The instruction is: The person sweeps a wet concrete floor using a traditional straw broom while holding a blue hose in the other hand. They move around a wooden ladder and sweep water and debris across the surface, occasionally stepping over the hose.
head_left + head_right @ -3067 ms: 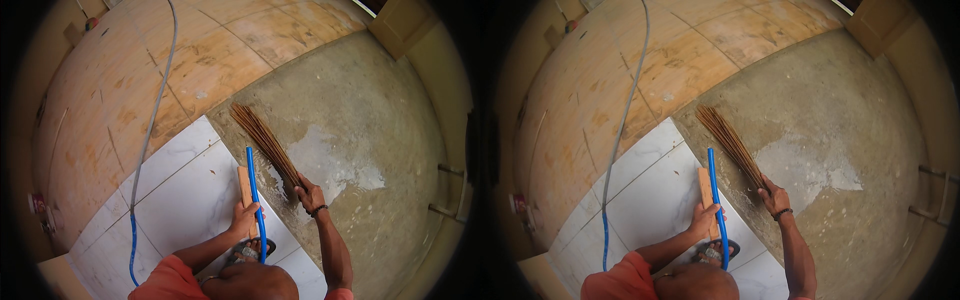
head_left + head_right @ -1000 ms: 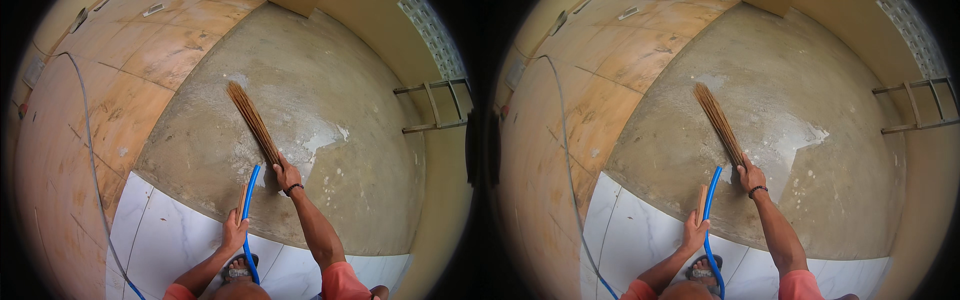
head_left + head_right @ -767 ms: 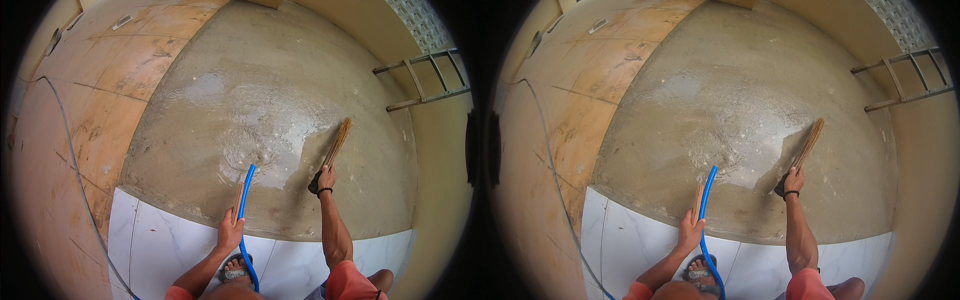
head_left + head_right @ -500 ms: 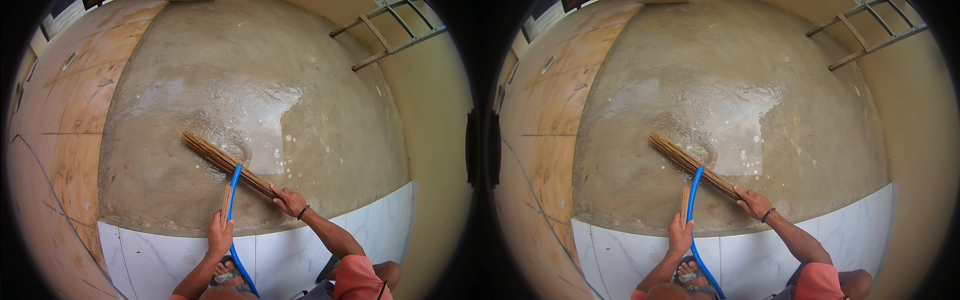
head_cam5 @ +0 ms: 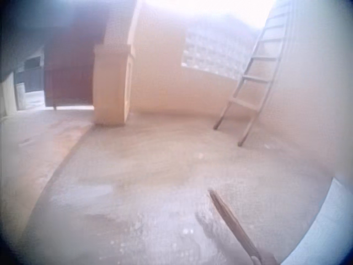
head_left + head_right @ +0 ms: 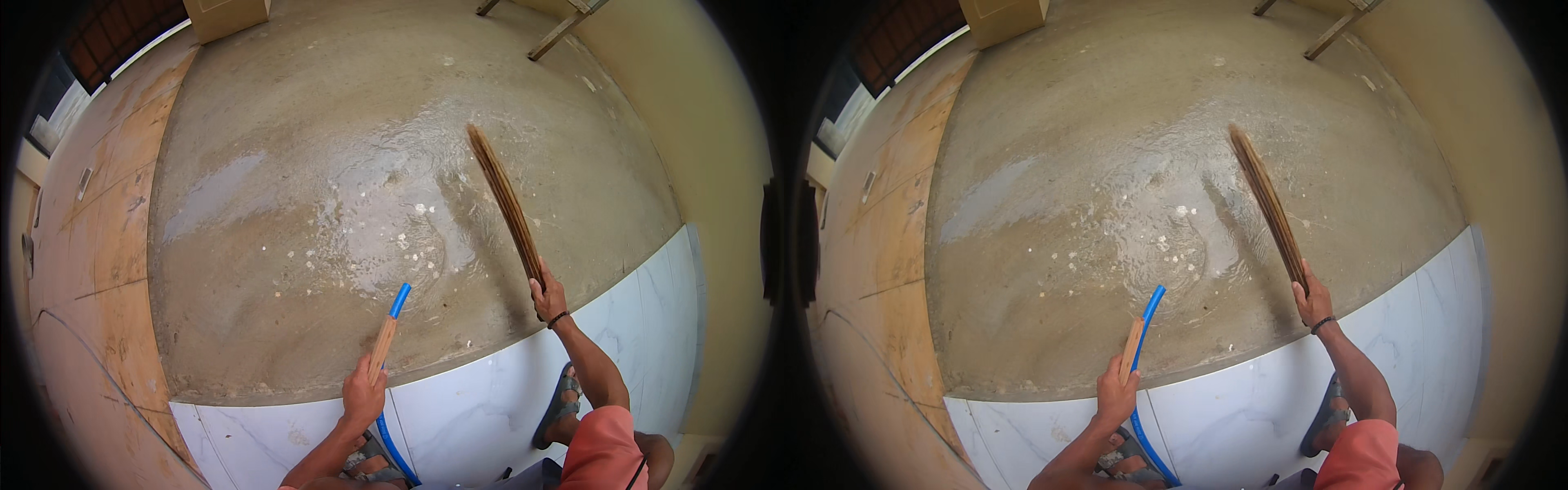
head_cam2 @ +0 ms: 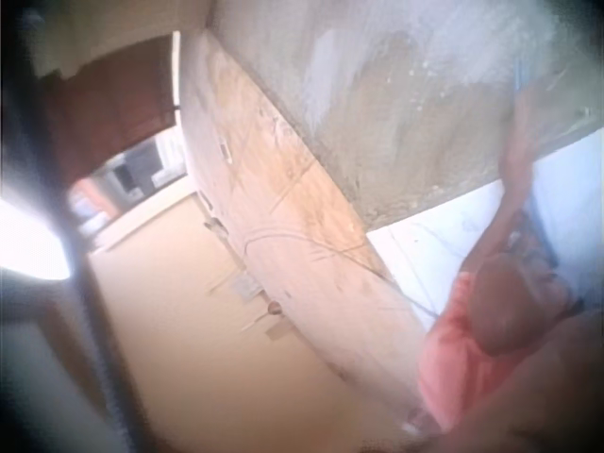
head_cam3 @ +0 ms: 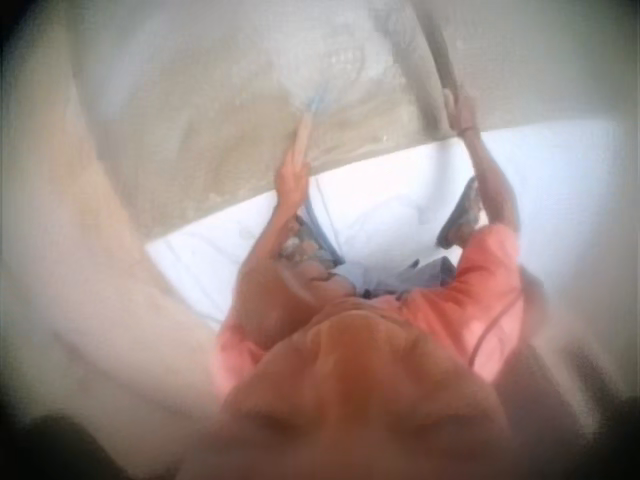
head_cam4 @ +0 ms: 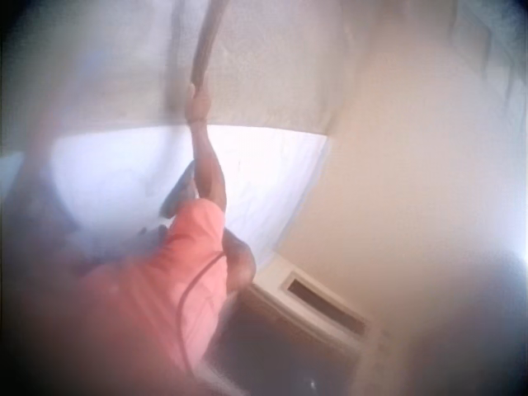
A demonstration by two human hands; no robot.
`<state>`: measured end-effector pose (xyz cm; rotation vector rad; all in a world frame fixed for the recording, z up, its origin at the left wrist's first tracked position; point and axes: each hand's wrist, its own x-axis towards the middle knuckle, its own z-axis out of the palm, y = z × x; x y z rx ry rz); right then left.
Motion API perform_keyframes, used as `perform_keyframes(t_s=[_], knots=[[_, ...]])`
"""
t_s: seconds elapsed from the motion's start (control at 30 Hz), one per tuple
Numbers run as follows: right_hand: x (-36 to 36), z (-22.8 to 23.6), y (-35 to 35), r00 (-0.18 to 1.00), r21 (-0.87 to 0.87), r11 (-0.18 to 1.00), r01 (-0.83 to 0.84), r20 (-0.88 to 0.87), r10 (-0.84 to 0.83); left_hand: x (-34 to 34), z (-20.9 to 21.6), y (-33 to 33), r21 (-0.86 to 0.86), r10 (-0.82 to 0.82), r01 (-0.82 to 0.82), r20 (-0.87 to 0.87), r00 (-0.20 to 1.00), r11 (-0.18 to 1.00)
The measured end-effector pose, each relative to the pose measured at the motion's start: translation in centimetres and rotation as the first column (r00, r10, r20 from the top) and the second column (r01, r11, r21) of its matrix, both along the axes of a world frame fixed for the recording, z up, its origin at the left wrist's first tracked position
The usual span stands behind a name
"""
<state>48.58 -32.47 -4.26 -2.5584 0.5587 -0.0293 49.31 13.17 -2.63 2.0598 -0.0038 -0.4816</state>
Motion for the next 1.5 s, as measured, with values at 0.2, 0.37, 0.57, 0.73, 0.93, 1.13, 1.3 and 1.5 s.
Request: perform_keyframes(t_s=[0.2, 0.37, 0.57, 0.73, 0.93, 1.13, 1.3, 1.5], knots=[[-4.7, -1.4, -2.6, 0.703, -0.139, 0.708, -0.693, -0.351, 0.619, -0.7, 1.1, -1.9, 0.01, -0.042, 0.042, 0.005, 0.999, 0.999], [-4.1, -2.8, -12.6, 0.897, -0.334, 0.848, -0.412, -0.312, 0.312, -1.4, 0.8, -2.7, 0.07, -0.101, 0.101, -0.006, 0.995, 0.992], [-0.2, -1.8, -15.8, 0.897, -0.248, 0.863, 0.441, 0.073, -0.437, -1.4, 0.0, -4.0, 0.052, -0.095, 0.094, 0.007, 0.995, 0.994], [3.5, 2.6, -2.4, 0.999, 0.049, 0.998, 0.028, 0.021, -0.029, -1.4, -1.0, -1.8, 0.032, 0.04, -0.041, 0.025, 0.999, 0.999], [2.5, -1.3, 10.6, 0.825, -0.013, 0.826, -0.563, 0.054, 0.563, -1.2, -0.3, 1.5, 0.012, 0.206, -0.207, 0.058, 0.977, 0.978], [6.1, -9.7, 4.4, 0.921, -0.265, 0.942, -0.206, 0.274, 0.278, -2.5, 1.3, 6.1, -0.084, 0.399, -0.401, -0.044, 0.916, 0.912], [10.7, -0.9, 10.9, 0.841, 0.688, 0.634, 0.354, 0.063, -0.537, -3.9, -0.2, 7.3, -0.164, 0.553, -0.571, -0.146, 0.82, 0.804], [12.7, 5.4, 18.4, 0.892, 0.903, 0.376, 0.207, -0.016, -0.452, -4.3, -1.6, 7.0, -0.24, 0.627, -0.648, -0.168, 0.761, 0.723]])
